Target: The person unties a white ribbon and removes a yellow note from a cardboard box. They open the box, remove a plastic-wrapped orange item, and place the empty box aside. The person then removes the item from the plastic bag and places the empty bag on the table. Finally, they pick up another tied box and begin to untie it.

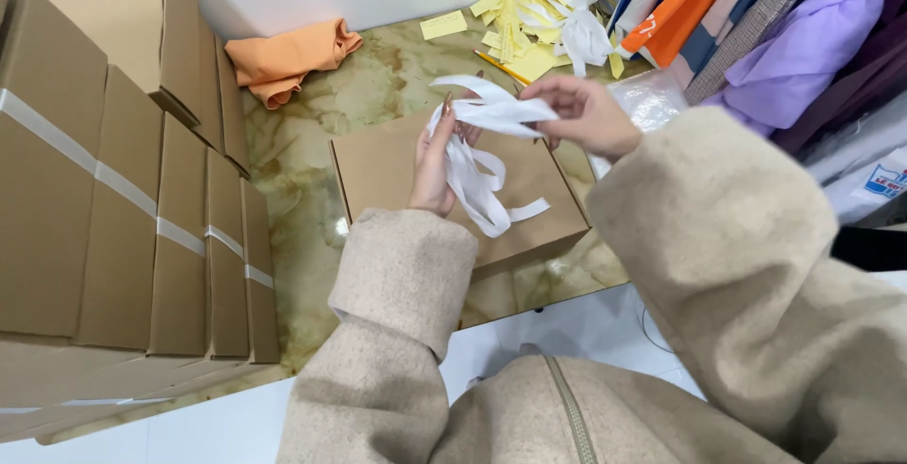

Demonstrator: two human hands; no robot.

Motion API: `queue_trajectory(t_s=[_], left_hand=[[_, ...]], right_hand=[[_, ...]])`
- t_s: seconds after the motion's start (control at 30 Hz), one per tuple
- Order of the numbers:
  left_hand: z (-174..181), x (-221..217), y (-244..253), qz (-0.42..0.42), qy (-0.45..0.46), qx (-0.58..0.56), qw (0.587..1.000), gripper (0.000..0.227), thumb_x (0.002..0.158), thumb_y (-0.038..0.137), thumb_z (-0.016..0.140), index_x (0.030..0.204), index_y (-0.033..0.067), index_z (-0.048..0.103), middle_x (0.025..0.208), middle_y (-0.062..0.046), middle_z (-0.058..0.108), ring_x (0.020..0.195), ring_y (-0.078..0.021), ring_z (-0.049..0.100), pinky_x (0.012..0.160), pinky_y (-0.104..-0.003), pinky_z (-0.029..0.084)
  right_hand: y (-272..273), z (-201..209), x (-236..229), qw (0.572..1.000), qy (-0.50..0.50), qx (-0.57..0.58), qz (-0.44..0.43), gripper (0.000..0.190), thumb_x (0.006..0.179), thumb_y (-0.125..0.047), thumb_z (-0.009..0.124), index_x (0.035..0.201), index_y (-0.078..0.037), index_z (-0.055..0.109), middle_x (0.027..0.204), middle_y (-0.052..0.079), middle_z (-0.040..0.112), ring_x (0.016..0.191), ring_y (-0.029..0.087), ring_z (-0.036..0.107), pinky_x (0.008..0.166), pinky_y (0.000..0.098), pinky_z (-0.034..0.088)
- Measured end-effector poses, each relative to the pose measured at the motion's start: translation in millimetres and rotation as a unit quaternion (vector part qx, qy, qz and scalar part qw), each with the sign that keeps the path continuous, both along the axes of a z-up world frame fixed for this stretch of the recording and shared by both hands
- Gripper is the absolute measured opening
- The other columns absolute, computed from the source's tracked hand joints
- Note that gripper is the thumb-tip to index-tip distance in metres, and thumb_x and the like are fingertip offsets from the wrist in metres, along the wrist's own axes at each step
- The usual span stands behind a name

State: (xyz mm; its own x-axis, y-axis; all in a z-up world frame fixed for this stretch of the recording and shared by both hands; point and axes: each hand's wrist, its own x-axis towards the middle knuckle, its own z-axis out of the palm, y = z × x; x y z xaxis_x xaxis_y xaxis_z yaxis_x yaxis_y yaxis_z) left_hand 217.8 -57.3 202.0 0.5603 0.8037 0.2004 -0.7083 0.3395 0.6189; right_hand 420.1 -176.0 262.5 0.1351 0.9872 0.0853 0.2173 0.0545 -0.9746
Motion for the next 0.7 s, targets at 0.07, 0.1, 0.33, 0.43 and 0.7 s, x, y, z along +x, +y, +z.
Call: queue_trajectory(t_s=[0.07, 0.1, 0.33, 0.43, 0.7], left_hand=[[-1, 4, 5, 0.003, -0.009, -0.090, 0.996, 0.028, 0.104, 0.032, 0.077, 0.120, 0.0106, 0.068, 0.120, -0.012, 0.081, 0.103, -0.0252, 0.082, 0.091, -0.039, 0.068], [-2, 4, 5, 0.003, -0.009, -0.090, 0.996, 0.028, 0.104, 0.032, 0.077, 0.120, 0.0106, 0.068, 0.120, -0.012, 0.081, 0.103, -0.0252, 0.082, 0.091, -0.039, 0.068], [-12, -3, 18, -0.045, 0.076, -0.180, 0.980, 0.052, 0.098, 0.067, 0.064, 0.082, 0.0173, 0.057, 0.063, 0.005, 0.044, 0.052, -0.0123, 0.049, 0.056, -0.038, 0.049], [17, -17, 9, -0.047, 0.047, -0.143, 0.987, 0.054, 0.105, 0.061, 0.057, 0.074, 0.0182, 0.046, 0.062, 0.009, 0.026, 0.041, -0.0032, 0.026, 0.035, -0.016, 0.027], [27, -12, 20, -0.115, 0.014, -0.119, 0.986, 0.055, 0.104, 0.064, 0.053, 0.073, 0.0215, 0.039, 0.060, 0.012, 0.022, 0.041, -0.0020, 0.026, 0.034, -0.014, 0.024]], right_hand=[[-3, -39, -26, 0.994, 0.061, 0.075, -0.055, 0.054, 0.091, 0.005, 0.080, 0.142, -0.005, 0.066, 0.111, 0.009, 0.071, 0.087, 0.012, 0.071, 0.066, 0.0276, 0.069], [-3, -51, -38, 0.994, 0.061, 0.075, -0.055, 0.054, 0.091, 0.005, 0.080, 0.142, -0.005, 0.066, 0.111, 0.009, 0.071, 0.087, 0.012, 0.071, 0.066, 0.0276, 0.069], [-18, -102, -74, 0.989, 0.083, 0.076, -0.096, 0.042, 0.094, -0.009, 0.085, 0.134, -0.008, 0.074, 0.120, 0.007, 0.079, 0.103, 0.012, 0.072, 0.080, 0.0245, 0.064], [-38, -118, -61, 0.984, 0.077, 0.002, -0.159, 0.013, 0.104, -0.020, 0.070, 0.107, -0.008, 0.074, 0.094, 0.013, 0.076, 0.076, 0.019, 0.071, 0.064, 0.0291, 0.058], [-60, -168, -140, 0.812, 0.439, -0.374, 0.089, 0.111, 0.101, -0.085, 0.020, 0.160, 0.005, 0.044, 0.149, 0.036, 0.063, 0.133, 0.047, 0.066, 0.107, 0.0603, 0.057]])
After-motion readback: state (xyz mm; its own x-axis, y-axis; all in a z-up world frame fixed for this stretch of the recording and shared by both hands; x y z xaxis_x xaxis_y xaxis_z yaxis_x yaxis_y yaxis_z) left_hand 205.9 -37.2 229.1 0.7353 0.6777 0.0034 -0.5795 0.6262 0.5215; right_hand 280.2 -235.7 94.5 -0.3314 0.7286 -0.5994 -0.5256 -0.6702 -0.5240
